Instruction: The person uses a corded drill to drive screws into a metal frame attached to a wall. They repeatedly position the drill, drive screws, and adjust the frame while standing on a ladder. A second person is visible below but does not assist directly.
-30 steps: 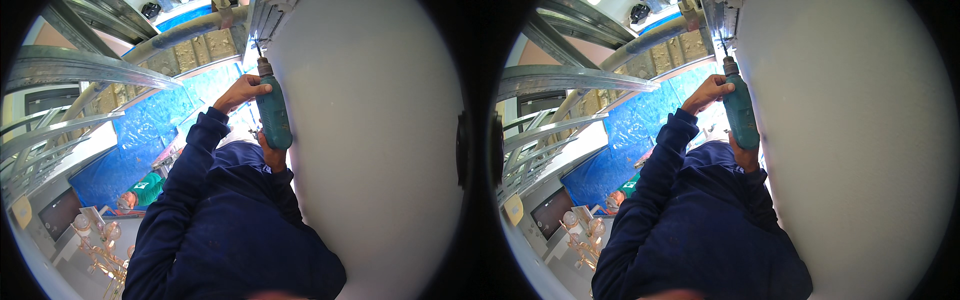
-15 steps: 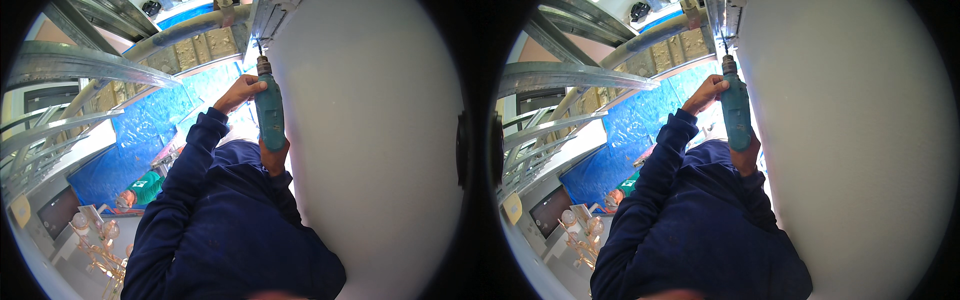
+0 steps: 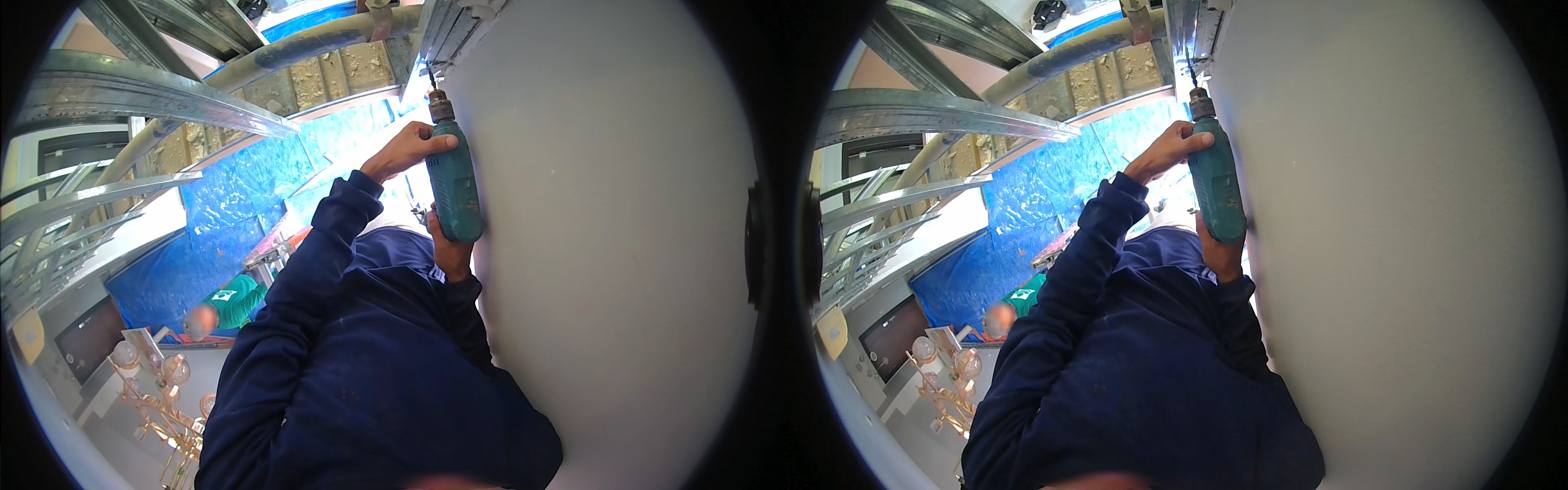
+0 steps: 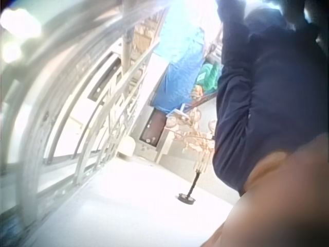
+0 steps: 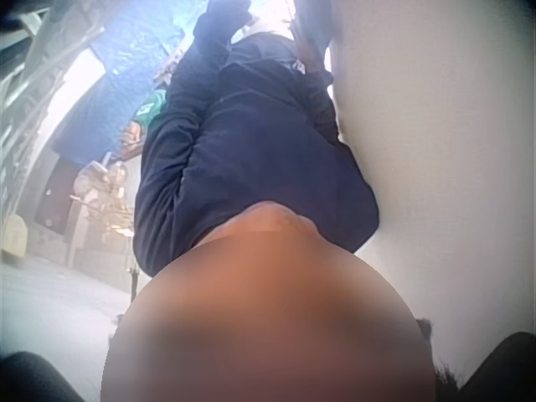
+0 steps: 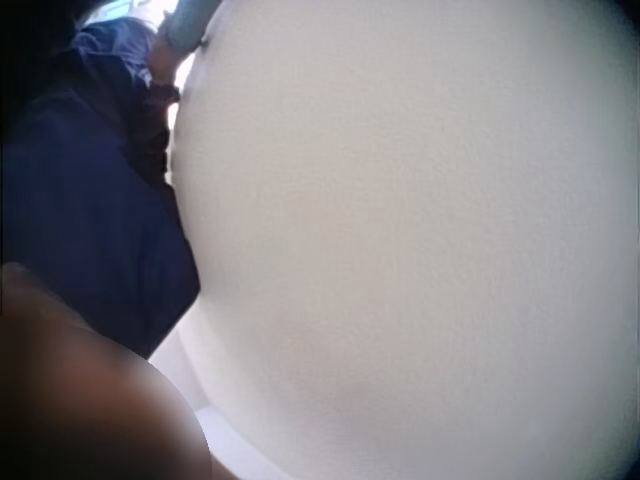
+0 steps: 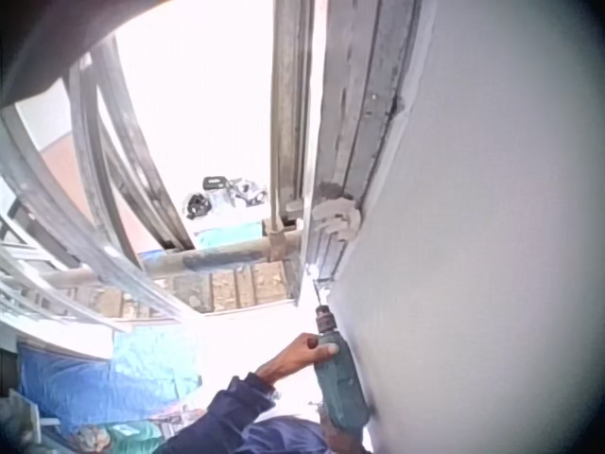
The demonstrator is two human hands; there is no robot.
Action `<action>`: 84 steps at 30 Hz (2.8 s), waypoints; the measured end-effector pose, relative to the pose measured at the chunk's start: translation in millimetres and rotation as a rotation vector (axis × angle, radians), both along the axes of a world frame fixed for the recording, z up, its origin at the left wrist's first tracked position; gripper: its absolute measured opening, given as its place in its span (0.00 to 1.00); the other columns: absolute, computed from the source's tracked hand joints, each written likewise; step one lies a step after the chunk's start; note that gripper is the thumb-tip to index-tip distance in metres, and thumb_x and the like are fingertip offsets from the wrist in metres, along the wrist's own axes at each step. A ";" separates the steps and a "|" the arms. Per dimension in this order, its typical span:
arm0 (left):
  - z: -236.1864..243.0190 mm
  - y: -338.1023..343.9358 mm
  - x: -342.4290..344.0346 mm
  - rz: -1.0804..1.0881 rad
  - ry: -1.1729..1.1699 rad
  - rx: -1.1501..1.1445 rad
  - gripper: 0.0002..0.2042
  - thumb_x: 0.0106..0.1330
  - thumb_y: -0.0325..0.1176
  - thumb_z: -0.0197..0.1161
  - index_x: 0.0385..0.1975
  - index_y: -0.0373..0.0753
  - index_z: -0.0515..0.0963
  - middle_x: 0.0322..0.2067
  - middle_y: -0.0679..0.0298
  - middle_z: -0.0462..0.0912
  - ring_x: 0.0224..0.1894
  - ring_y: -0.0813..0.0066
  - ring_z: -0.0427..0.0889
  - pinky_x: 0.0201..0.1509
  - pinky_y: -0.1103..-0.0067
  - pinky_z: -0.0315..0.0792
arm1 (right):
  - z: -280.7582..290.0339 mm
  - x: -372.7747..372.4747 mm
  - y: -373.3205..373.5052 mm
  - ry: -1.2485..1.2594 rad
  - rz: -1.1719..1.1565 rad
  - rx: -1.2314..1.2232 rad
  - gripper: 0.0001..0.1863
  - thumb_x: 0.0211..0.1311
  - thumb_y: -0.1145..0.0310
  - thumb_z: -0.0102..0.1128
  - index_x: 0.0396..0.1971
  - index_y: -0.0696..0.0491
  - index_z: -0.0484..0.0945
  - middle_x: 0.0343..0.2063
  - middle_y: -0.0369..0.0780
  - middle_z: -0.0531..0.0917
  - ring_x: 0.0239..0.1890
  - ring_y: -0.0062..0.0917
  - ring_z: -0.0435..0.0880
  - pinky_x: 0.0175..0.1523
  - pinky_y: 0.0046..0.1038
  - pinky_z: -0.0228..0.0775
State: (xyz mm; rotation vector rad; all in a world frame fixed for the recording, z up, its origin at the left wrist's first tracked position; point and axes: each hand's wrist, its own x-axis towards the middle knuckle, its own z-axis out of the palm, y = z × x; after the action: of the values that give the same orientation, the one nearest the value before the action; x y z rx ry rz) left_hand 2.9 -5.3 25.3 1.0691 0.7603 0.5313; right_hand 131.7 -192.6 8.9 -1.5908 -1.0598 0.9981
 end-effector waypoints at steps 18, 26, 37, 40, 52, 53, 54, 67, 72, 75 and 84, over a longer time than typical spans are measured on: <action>-7.4 -3.2 0.3 0.049 -0.011 -0.002 0.30 0.60 0.57 0.73 0.35 0.27 0.84 0.27 0.65 0.84 0.29 0.80 0.79 0.35 0.80 0.71 | 1.5 -4.0 2.7 0.006 -0.041 0.003 0.12 0.61 0.72 0.68 0.42 0.61 0.83 0.36 0.44 0.87 0.39 0.30 0.87 0.47 0.33 0.77; -16.4 -1.5 -2.6 0.021 -0.062 -0.036 0.31 0.59 0.60 0.72 0.33 0.29 0.84 0.25 0.67 0.82 0.26 0.83 0.76 0.31 0.82 0.66 | 4.2 -5.2 5.9 -0.005 -0.040 0.043 0.12 0.60 0.72 0.69 0.41 0.61 0.83 0.36 0.44 0.88 0.39 0.30 0.87 0.47 0.32 0.77; -11.4 15.7 -1.3 0.290 -0.339 -0.315 0.19 0.77 0.52 0.54 0.29 0.45 0.74 0.16 0.80 0.53 0.16 0.88 0.48 0.20 0.80 0.42 | -1.4 -4.1 0.1 -0.029 -0.033 0.030 0.11 0.59 0.73 0.68 0.41 0.61 0.83 0.36 0.45 0.88 0.39 0.32 0.88 0.48 0.33 0.78; 0.0 30.1 0.2 0.464 -0.288 -0.257 0.11 0.75 0.41 0.59 0.31 0.43 0.75 0.15 0.81 0.55 0.15 0.88 0.49 0.20 0.82 0.43 | 0.1 -3.1 -0.1 -0.056 -0.023 0.038 0.11 0.59 0.74 0.68 0.41 0.61 0.83 0.36 0.45 0.88 0.39 0.32 0.88 0.48 0.33 0.78; 14.0 41.1 26.0 0.623 -0.436 -0.565 0.11 0.72 0.40 0.64 0.42 0.39 0.81 0.15 0.80 0.57 0.16 0.86 0.54 0.21 0.83 0.52 | 8.3 -3.3 0.8 -0.082 -0.017 0.074 0.10 0.59 0.75 0.67 0.40 0.61 0.83 0.35 0.45 0.88 0.38 0.33 0.88 0.47 0.33 0.78; 15.3 40.0 26.6 0.650 -0.443 -0.598 0.11 0.72 0.41 0.65 0.42 0.40 0.81 0.14 0.80 0.57 0.16 0.86 0.52 0.22 0.83 0.51 | 8.6 -2.9 0.3 -0.097 -0.017 0.075 0.10 0.58 0.75 0.67 0.40 0.61 0.83 0.35 0.45 0.88 0.38 0.33 0.88 0.47 0.33 0.78; 16.6 39.5 27.9 0.657 -0.448 -0.617 0.10 0.71 0.41 0.65 0.41 0.41 0.81 0.14 0.80 0.56 0.16 0.86 0.52 0.22 0.83 0.52 | 8.8 -2.5 -0.5 -0.088 -0.010 0.073 0.10 0.60 0.74 0.67 0.40 0.61 0.83 0.35 0.44 0.88 0.38 0.31 0.87 0.47 0.33 0.78; 11.1 41.7 31.9 0.637 -0.550 -0.632 0.08 0.71 0.38 0.62 0.41 0.41 0.78 0.12 0.78 0.51 0.15 0.85 0.50 0.20 0.83 0.48 | 8.6 -5.6 -27.9 -0.146 -0.085 0.024 0.09 0.56 0.73 0.71 0.34 0.60 0.83 0.30 0.44 0.88 0.33 0.32 0.89 0.40 0.32 0.79; 7.8 41.6 30.0 0.593 -0.620 -0.641 0.09 0.73 0.37 0.59 0.43 0.38 0.77 0.13 0.78 0.51 0.14 0.85 0.49 0.19 0.82 0.46 | 10.3 -2.7 -43.2 -0.132 -0.080 -0.069 0.10 0.61 0.70 0.70 0.39 0.60 0.83 0.34 0.43 0.87 0.38 0.31 0.86 0.48 0.33 0.76; 7.2 39.9 27.9 0.558 -0.608 -0.578 0.12 0.75 0.38 0.56 0.48 0.36 0.77 0.14 0.78 0.50 0.15 0.86 0.49 0.19 0.83 0.47 | 11.3 -1.1 -45.4 -0.087 -0.096 -0.073 0.10 0.61 0.70 0.70 0.39 0.60 0.83 0.34 0.43 0.87 0.38 0.31 0.86 0.48 0.33 0.76; 10.5 38.9 32.1 0.595 -0.471 -0.499 0.14 0.74 0.43 0.62 0.48 0.39 0.77 0.16 0.79 0.53 0.16 0.87 0.50 0.21 0.83 0.47 | 18.9 -2.2 -41.3 -0.091 -0.073 -0.043 0.11 0.62 0.69 0.70 0.38 0.60 0.82 0.35 0.42 0.86 0.38 0.32 0.85 0.48 0.34 0.75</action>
State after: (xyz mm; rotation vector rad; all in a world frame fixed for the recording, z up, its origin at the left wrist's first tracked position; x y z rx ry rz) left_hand 35.0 33.5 35.8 0.2185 0.7288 0.9939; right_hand 129.4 -233.9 27.8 -1.7120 -1.0399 0.9120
